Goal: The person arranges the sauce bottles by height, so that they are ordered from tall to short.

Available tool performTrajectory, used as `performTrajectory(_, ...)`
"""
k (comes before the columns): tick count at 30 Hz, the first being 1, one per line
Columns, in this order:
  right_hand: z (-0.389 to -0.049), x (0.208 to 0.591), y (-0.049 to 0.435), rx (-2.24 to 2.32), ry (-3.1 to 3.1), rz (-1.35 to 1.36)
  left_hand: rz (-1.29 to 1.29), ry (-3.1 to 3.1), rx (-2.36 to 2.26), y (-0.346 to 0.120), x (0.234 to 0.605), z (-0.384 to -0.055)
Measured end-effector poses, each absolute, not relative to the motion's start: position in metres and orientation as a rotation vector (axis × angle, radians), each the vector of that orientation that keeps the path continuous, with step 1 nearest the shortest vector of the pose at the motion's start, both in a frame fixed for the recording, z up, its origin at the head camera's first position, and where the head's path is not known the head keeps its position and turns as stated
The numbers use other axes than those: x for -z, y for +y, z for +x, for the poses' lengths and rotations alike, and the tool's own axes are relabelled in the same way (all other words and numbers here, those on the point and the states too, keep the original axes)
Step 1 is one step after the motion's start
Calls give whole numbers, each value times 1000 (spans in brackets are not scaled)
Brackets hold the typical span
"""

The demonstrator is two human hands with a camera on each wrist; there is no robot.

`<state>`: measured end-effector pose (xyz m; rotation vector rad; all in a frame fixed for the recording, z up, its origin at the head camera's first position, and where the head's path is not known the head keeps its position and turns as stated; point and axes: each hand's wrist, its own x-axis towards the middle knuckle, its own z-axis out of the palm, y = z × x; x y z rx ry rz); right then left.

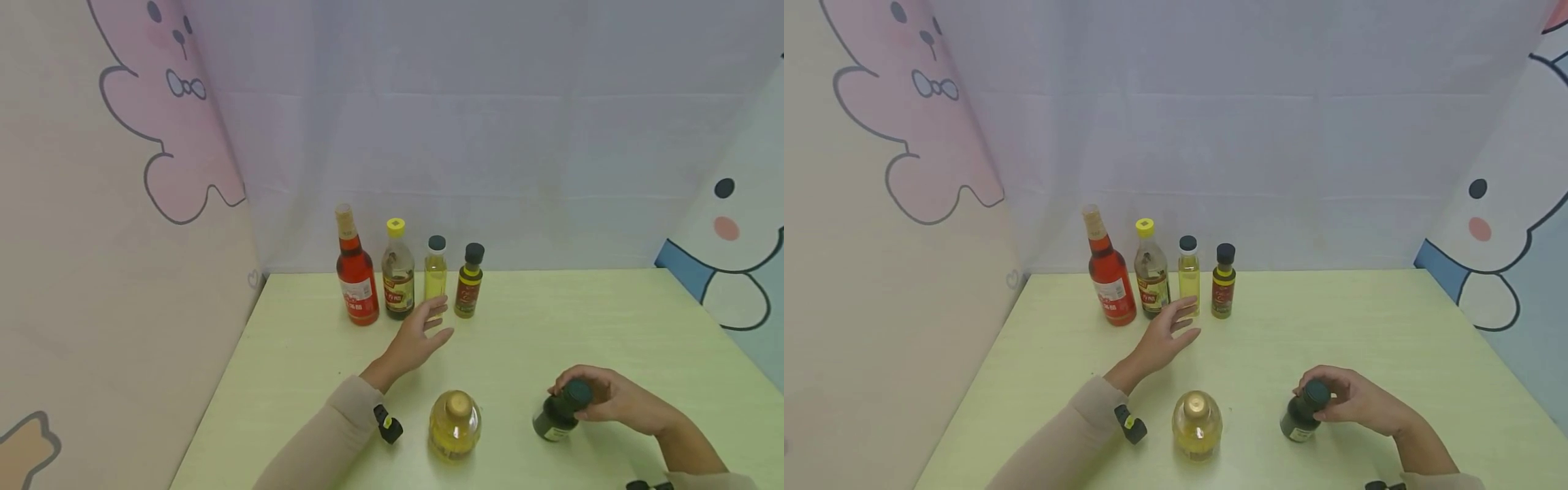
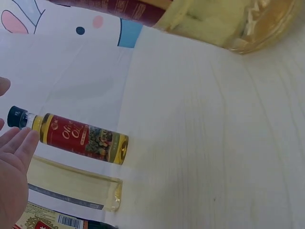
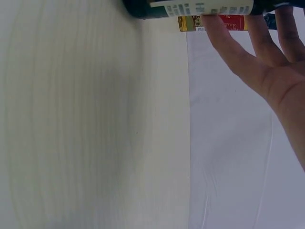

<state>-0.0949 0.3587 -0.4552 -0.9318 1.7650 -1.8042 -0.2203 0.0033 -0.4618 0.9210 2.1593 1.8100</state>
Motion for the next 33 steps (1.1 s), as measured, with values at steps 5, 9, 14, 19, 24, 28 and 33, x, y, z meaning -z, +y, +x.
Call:
performTrajectory(5,-94,455,360,1804,1773,-927,937,2104,-1820,2,460,-213)
performTrajectory(9,-94,456,359,1812,1756,-919,935,2086,-1806,-1,462,-208)
performTrajectory(14,-93,456,359,1813,1761,-916,970,2059,-1775,-9,464,-201)
performTrajectory(19,-94,455,358,1812,1754,-917,1015,2037,-1742,-17,467,-195)
performTrajectory(24,-94,454,357,1818,1744,-904,1019,1978,-1715,-21,470,-191)
performTrajectory(28,-94,454,357,1814,1751,-907,1043,1903,-1687,-24,470,-188)
performTrajectory(33,-94,453,357,1818,1747,-913,1173,1770,-1670,-28,469,-185)
